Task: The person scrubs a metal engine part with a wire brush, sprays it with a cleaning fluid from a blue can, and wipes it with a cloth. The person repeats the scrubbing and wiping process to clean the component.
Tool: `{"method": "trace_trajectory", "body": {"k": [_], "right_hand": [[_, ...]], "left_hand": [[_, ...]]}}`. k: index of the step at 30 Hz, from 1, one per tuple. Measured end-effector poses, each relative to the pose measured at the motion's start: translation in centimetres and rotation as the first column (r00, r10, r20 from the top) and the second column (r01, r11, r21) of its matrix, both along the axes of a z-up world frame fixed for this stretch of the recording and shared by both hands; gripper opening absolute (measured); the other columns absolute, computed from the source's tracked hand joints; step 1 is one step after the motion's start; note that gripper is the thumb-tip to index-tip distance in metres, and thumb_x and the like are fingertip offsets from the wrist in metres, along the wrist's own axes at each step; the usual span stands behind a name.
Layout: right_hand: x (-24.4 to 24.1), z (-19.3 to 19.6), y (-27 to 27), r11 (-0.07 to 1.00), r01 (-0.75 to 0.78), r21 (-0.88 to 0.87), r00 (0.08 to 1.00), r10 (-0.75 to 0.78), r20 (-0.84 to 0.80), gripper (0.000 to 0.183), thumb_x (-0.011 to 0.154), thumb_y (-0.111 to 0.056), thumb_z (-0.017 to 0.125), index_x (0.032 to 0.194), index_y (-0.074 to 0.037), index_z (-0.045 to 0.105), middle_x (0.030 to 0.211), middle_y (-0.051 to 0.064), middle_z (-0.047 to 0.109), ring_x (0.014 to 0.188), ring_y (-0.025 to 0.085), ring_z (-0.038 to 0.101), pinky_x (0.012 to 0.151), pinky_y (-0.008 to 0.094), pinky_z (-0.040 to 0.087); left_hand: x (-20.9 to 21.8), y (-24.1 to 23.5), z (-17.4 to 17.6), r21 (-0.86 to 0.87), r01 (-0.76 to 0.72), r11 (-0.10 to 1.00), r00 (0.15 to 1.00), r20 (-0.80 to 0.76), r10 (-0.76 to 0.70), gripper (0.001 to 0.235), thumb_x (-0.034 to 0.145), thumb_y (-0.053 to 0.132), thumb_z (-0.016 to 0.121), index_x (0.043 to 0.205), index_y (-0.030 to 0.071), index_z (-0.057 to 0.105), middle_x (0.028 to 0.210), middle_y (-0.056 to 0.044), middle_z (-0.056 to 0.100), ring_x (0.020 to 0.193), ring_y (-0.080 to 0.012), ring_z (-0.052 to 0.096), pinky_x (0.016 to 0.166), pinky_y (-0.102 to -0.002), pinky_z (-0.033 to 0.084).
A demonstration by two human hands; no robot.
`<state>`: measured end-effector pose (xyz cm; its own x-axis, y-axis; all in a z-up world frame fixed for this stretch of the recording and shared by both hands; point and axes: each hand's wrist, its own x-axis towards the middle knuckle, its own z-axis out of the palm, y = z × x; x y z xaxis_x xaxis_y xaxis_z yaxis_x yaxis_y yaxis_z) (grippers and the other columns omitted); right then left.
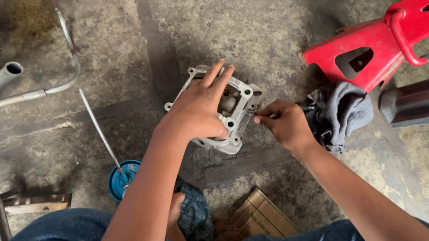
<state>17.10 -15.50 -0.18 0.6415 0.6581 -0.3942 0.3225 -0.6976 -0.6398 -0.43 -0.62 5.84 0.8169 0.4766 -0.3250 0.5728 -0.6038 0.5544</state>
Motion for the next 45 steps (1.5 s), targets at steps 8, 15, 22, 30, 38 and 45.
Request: {"method": "trace_trajectory", "body": {"k": [8, 15, 22, 30, 38, 45], "right_hand": [[1.2, -1.5, -0.5, 0.996, -0.075, 0.046, 0.996, 0.072, 0.057, 0.022, 0.082, -0.028, 0.084, 0.096, -0.011, 0.084, 0.096, 0.003, 0.073, 0.081, 0.012, 0.065, 0.075, 0.033, 0.055], [0.8, -0.1, -0.2, 0.997, 0.029, -0.065, 0.994, -0.036, -0.102, 0.025, 0.087, -0.03, 0.079, 0.101, -0.01, 0.081, 0.096, 0.008, 0.075, 0.079, 0.019, 0.061, 0.071, 0.037, 0.052], [0.8, -0.9, -0.9, 0.996, -0.057, 0.074, 0.997, 0.06, -0.042, 0.02, 0.083, -0.024, 0.082, 0.094, -0.007, 0.082, 0.091, 0.001, 0.072, 0.079, 0.011, 0.066, 0.071, 0.03, 0.055], [2.2, -2.0, -0.1, 0.985, 0.062, 0.163, 0.997, -0.053, -0.064, 0.018, 0.088, -0.018, 0.082, 0.091, -0.001, 0.078, 0.074, 0.005, 0.068, 0.067, 0.013, 0.057, 0.061, 0.033, 0.047], [3.8, -1.7, -0.1, 0.997, 0.005, 0.081, 0.998, 0.0, -0.065, 0.017, 0.089, -0.02, 0.08, 0.092, -0.003, 0.081, 0.071, 0.004, 0.067, 0.063, 0.012, 0.054, 0.057, 0.032, 0.044], [3.9, -1.5, 0.1, 0.994, -0.051, 0.1, 0.996, 0.059, -0.072, 0.02, 0.085, -0.02, 0.083, 0.091, -0.001, 0.08, 0.072, 0.003, 0.07, 0.065, 0.011, 0.059, 0.059, 0.031, 0.048]], "left_hand": [[0.2, -0.1, 0.1, 0.007, -0.008, 1.0, 1.0, -0.013, 0.008, 0.134, 0.052, 0.014, 0.087, 0.162, 0.03, 0.013, 0.172, 0.008, 0.007, 0.147, -0.0295, 0.037, 0.111, -0.041, 0.046], [0.1, -0.3, 0.2, 0.013, -0.003, 1.0, 0.999, -0.04, 0.004, 0.134, 0.053, 0.013, 0.087, 0.162, 0.031, 0.012, 0.172, 0.007, 0.006, 0.148, -0.029, 0.036, 0.113, -0.04, 0.045], [0.1, -0.4, 0.7, -0.015, -0.024, 1.0, 0.998, -0.065, 0.023, 0.133, 0.054, 0.011, 0.086, 0.162, 0.033, 0.012, 0.172, 0.009, 0.005, 0.149, -0.028, 0.035, 0.112, -0.041, 0.046], [0.1, -0.3, 0.2, -0.006, -0.018, 1.0, 1.0, -0.007, 0.018, 0.133, 0.052, 0.012, 0.087, 0.162, 0.031, 0.013, 0.172, 0.007, 0.007, 0.147, -0.0289, 0.036, 0.112, -0.041, 0.045], [0.0, -0.3, 0.0, -0.002, -0.019, 1.0, 1.0, -0.003, 0.019, 0.132, 0.051, 0.011, 0.085, 0.162, 0.03, 0.015, 0.172, 0.007, 0.009, 0.146, -0.0293, 0.039, 0.11, -0.04, 0.047], [0.0, -0.2, 0.1, -0.002, -0.017, 1.0, 1.0, 0.014, 0.018, 0.132, 0.051, 0.012, 0.085, 0.162, 0.029, 0.015, 0.172, 0.006, 0.008, 0.145, -0.0295, 0.04, 0.11, -0.04, 0.047]]}}
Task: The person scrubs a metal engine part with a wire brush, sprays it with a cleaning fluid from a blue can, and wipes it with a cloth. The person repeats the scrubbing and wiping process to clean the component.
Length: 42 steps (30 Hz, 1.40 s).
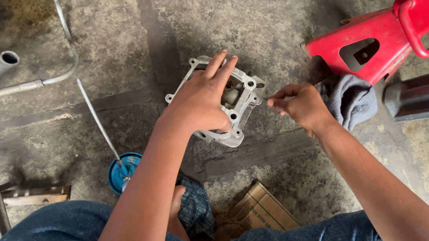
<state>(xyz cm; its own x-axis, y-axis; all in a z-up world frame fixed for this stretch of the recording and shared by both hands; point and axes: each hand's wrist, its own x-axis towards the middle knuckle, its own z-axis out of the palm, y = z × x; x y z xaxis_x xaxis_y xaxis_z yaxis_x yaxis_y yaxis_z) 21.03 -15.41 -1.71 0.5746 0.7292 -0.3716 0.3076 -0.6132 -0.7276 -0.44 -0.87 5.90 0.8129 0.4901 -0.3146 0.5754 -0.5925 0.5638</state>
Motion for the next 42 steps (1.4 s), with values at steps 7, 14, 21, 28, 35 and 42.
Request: {"method": "trace_trajectory", "body": {"k": [7, 14, 21, 28, 35, 42], "right_hand": [[-1.1, 2.2, 1.1, 0.981, -0.006, -0.194, 1.0, 0.004, -0.009, 0.023, 0.091, -0.033, 0.075, 0.099, -0.013, 0.082, 0.08, 0.007, 0.074, 0.068, 0.016, 0.063, 0.066, 0.037, 0.049], [1.0, 0.2, 0.3, 0.928, -0.37, 0.039, 0.907, 0.352, 0.233, 0.018, 0.085, -0.024, 0.083, 0.089, -0.007, 0.083, 0.087, 0.004, 0.074, 0.076, 0.013, 0.068, 0.069, 0.032, 0.057], [2.4, -1.1, 0.4, 0.983, -0.182, 0.017, 0.983, 0.182, 0.025, 0.019, 0.086, -0.023, 0.084, 0.093, -0.005, 0.081, 0.081, 0.01, 0.075, 0.073, 0.014, 0.066, 0.067, 0.032, 0.054], [2.4, -0.5, 0.2, 0.99, -0.125, 0.063, 0.978, 0.112, 0.177, 0.02, 0.087, -0.023, 0.084, 0.098, -0.006, 0.082, 0.087, 0.01, 0.075, 0.073, 0.017, 0.063, 0.065, 0.035, 0.05], [1.8, -0.4, 1.1, 0.97, -0.183, 0.163, 0.949, 0.13, 0.288, 0.02, 0.083, -0.022, 0.085, 0.096, -0.007, 0.082, 0.094, 0.007, 0.074, 0.083, 0.016, 0.071, 0.074, 0.032, 0.056], [1.5, 0.0, 1.5, 0.944, -0.314, 0.1, 0.877, 0.248, 0.412, 0.017, 0.084, -0.021, 0.085, 0.095, -0.008, 0.082, 0.098, 0.008, 0.073, 0.084, 0.023, 0.071, 0.077, 0.034, 0.055]], "left_hand": [[0.2, -0.2, 0.2, 0.007, -0.012, 1.0, 0.999, -0.045, 0.013, 0.134, 0.05, 0.012, 0.086, 0.162, 0.031, 0.013, 0.171, 0.008, 0.007, 0.147, -0.028, 0.036, 0.113, -0.04, 0.044], [0.2, 0.0, -0.1, 0.008, 0.0, 1.0, 1.0, -0.014, 0.0, 0.134, 0.05, 0.012, 0.085, 0.162, 0.031, 0.015, 0.172, 0.007, 0.008, 0.146, -0.0289, 0.038, 0.111, -0.04, 0.045], [0.0, -0.1, -0.4, 0.029, 0.006, 1.0, 1.0, 0.01, -0.006, 0.135, 0.048, 0.014, 0.088, 0.161, 0.031, 0.016, 0.171, 0.005, 0.01, 0.146, -0.0301, 0.038, 0.112, -0.041, 0.044], [-0.1, 0.0, -0.4, 0.012, 0.004, 1.0, 0.999, 0.033, -0.004, 0.135, 0.048, 0.013, 0.088, 0.161, 0.031, 0.017, 0.172, 0.005, 0.01, 0.145, -0.03, 0.04, 0.112, -0.041, 0.045], [0.2, -0.1, 0.0, 0.012, -0.003, 1.0, 1.0, -0.021, 0.003, 0.137, 0.048, 0.013, 0.089, 0.161, 0.033, 0.014, 0.172, 0.007, 0.008, 0.148, -0.0281, 0.036, 0.113, -0.041, 0.044], [0.3, -0.4, 0.0, 0.003, -0.015, 1.0, 0.999, -0.029, 0.016, 0.136, 0.049, 0.013, 0.089, 0.161, 0.034, 0.015, 0.172, 0.009, 0.008, 0.148, -0.0271, 0.035, 0.114, -0.041, 0.042]]}}
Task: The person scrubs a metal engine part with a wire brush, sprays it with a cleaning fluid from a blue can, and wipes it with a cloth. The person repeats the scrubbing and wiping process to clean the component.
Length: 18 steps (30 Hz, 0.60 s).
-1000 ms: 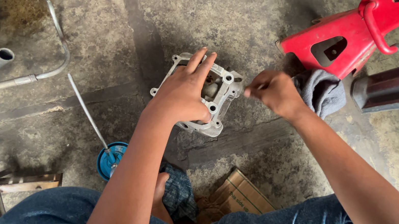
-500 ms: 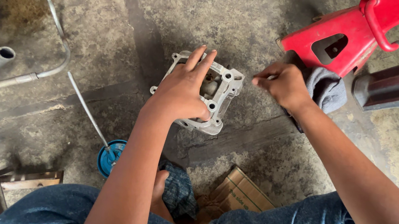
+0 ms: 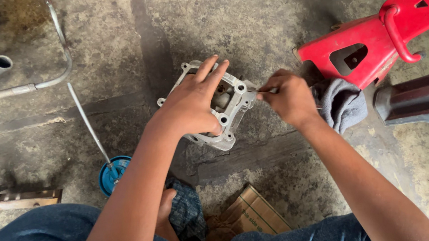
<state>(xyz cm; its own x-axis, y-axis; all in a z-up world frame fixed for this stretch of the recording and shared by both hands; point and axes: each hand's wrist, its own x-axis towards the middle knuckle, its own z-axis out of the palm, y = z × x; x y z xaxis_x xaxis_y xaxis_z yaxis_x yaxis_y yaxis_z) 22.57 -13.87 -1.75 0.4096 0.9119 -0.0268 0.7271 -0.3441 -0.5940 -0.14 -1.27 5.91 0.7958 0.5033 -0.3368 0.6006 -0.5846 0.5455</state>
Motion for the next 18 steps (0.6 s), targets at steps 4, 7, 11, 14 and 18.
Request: {"method": "trace_trajectory", "body": {"k": [4, 7, 11, 14, 18], "right_hand": [[-0.2, -0.2, 0.2, 0.997, 0.061, -0.047, 0.998, -0.062, -0.013, 0.016, 0.083, -0.021, 0.086, 0.092, -0.009, 0.082, 0.098, 0.007, 0.073, 0.083, 0.021, 0.07, 0.075, 0.033, 0.053], [0.9, 0.1, 0.1, 0.996, 0.074, -0.048, 0.989, -0.08, -0.123, 0.016, 0.082, -0.02, 0.085, 0.093, -0.008, 0.082, 0.093, 0.007, 0.074, 0.081, 0.017, 0.07, 0.074, 0.033, 0.055], [1.0, -0.9, 0.2, 0.987, 0.133, -0.091, 0.954, -0.153, -0.258, 0.017, 0.084, -0.018, 0.085, 0.094, -0.005, 0.081, 0.088, 0.01, 0.074, 0.079, 0.017, 0.066, 0.071, 0.036, 0.053], [0.6, -0.6, 0.3, 0.986, 0.15, -0.078, 0.952, -0.166, -0.259, 0.016, 0.084, -0.019, 0.084, 0.093, -0.006, 0.081, 0.092, 0.008, 0.075, 0.081, 0.017, 0.069, 0.074, 0.035, 0.055], [-0.8, 1.0, 0.4, 0.988, 0.046, -0.15, 0.993, -0.062, -0.102, 0.017, 0.083, -0.021, 0.084, 0.094, -0.009, 0.082, 0.098, 0.007, 0.073, 0.087, 0.019, 0.069, 0.081, 0.035, 0.054]], "left_hand": [[0.1, 0.2, -0.2, 0.016, 0.025, 1.0, 0.999, 0.023, -0.026, 0.136, 0.05, 0.017, 0.09, 0.161, 0.031, 0.014, 0.172, 0.005, 0.01, 0.147, -0.0295, 0.037, 0.114, -0.041, 0.042], [0.1, 0.2, -0.4, 0.011, 0.017, 1.0, 1.0, 0.026, -0.017, 0.137, 0.049, 0.015, 0.091, 0.161, 0.032, 0.015, 0.171, 0.005, 0.009, 0.148, -0.0294, 0.035, 0.114, -0.041, 0.042], [0.2, 0.3, -0.6, 0.029, 0.025, 0.999, 0.998, 0.056, -0.027, 0.138, 0.047, 0.016, 0.092, 0.161, 0.03, 0.015, 0.171, 0.003, 0.011, 0.147, -0.0302, 0.036, 0.115, -0.041, 0.04], [0.2, 0.3, -0.6, 0.023, 0.023, 0.999, 0.998, 0.061, -0.025, 0.138, 0.047, 0.016, 0.093, 0.161, 0.03, 0.016, 0.171, 0.004, 0.012, 0.147, -0.0299, 0.036, 0.116, -0.04, 0.04], [0.2, 0.2, -0.4, 0.026, 0.019, 0.999, 0.999, 0.049, -0.021, 0.138, 0.047, 0.015, 0.092, 0.161, 0.03, 0.016, 0.171, 0.005, 0.012, 0.147, -0.0288, 0.036, 0.115, -0.041, 0.04]]}}
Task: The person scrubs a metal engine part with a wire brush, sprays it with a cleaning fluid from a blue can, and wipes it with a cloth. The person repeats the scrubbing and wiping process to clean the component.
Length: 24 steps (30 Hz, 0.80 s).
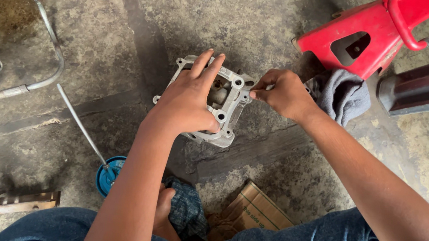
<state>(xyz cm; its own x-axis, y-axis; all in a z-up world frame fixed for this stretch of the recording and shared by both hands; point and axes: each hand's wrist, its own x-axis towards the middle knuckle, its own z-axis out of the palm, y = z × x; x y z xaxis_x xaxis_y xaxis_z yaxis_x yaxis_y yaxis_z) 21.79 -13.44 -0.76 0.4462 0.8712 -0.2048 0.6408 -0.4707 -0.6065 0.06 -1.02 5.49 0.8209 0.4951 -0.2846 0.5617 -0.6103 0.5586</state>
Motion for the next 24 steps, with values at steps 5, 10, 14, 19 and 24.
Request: {"method": "trace_trajectory", "body": {"k": [5, 10, 14, 19, 24], "right_hand": [[-0.5, 2.1, -0.5, 0.999, -0.036, -0.011, 0.954, 0.037, 0.298, 0.016, 0.084, -0.024, 0.081, 0.093, -0.011, 0.082, 0.106, 0.006, 0.072, 0.094, 0.026, 0.07, 0.083, 0.04, 0.054], [-0.4, 2.1, 0.1, 0.992, -0.107, -0.063, 0.947, 0.121, 0.299, 0.015, 0.082, -0.025, 0.082, 0.092, -0.013, 0.082, 0.102, 0.006, 0.072, 0.097, 0.028, 0.07, 0.086, 0.04, 0.054], [0.4, 2.3, 2.7, 0.952, 0.044, -0.302, 0.965, 0.038, 0.261, 0.019, 0.082, -0.027, 0.083, 0.099, -0.019, 0.08, 0.104, 0.006, 0.073, 0.101, 0.027, 0.07, 0.089, 0.04, 0.054], [-0.6, 1.9, 1.2, 0.981, -0.194, -0.001, 0.872, 0.173, 0.457, 0.014, 0.077, -0.014, 0.081, 0.09, -0.016, 0.08, 0.108, 0.003, 0.068, 0.106, 0.03, 0.066, 0.086, 0.043, 0.054], [-2.9, 1.1, -1.0, 0.942, -0.323, 0.087, 0.602, 0.134, 0.787, 0.024, 0.072, -0.006, 0.076, 0.095, -0.014, 0.076, 0.112, 0.006, 0.063, 0.106, 0.031, 0.06, 0.077, 0.04, 0.056]], "left_hand": [[0.1, -0.1, 0.5, -0.013, -0.012, 1.0, 0.999, -0.045, 0.012, 0.137, 0.049, 0.014, 0.091, 0.161, 0.031, 0.014, 0.171, 0.006, 0.01, 0.147, -0.0277, 0.036, 0.115, -0.04, 0.041], [-0.1, 0.1, 0.4, -0.025, -0.01, 1.0, 0.999, -0.033, 0.009, 0.134, 0.05, 0.012, 0.089, 0.161, 0.032, 0.017, 0.171, 0.006, 0.01, 0.147, -0.0284, 0.037, 0.113, -0.041, 0.044], [-0.3, 0.1, 0.1, -0.022, 0.002, 1.0, 1.0, 0.021, -0.002, 0.132, 0.05, 0.013, 0.089, 0.161, 0.03, 0.019, 0.171, 0.003, 0.012, 0.145, -0.0297, 0.039, 0.112, -0.041, 0.045], [-0.1, 0.4, 0.0, -0.036, -0.011, 0.999, 1.0, 0.01, 0.012, 0.133, 0.048, 0.011, 0.088, 0.16, 0.031, 0.019, 0.171, 0.004, 0.013, 0.144, -0.0296, 0.041, 0.11, -0.041, 0.046], [0.0, 0.0, -0.9, 0.003, -0.018, 1.0, 0.997, 0.075, 0.018, 0.135, 0.048, 0.018, 0.093, 0.16, 0.026, 0.018, 0.168, -0.002, 0.016, 0.141, -0.0362, 0.041, 0.111, -0.044, 0.043]]}}
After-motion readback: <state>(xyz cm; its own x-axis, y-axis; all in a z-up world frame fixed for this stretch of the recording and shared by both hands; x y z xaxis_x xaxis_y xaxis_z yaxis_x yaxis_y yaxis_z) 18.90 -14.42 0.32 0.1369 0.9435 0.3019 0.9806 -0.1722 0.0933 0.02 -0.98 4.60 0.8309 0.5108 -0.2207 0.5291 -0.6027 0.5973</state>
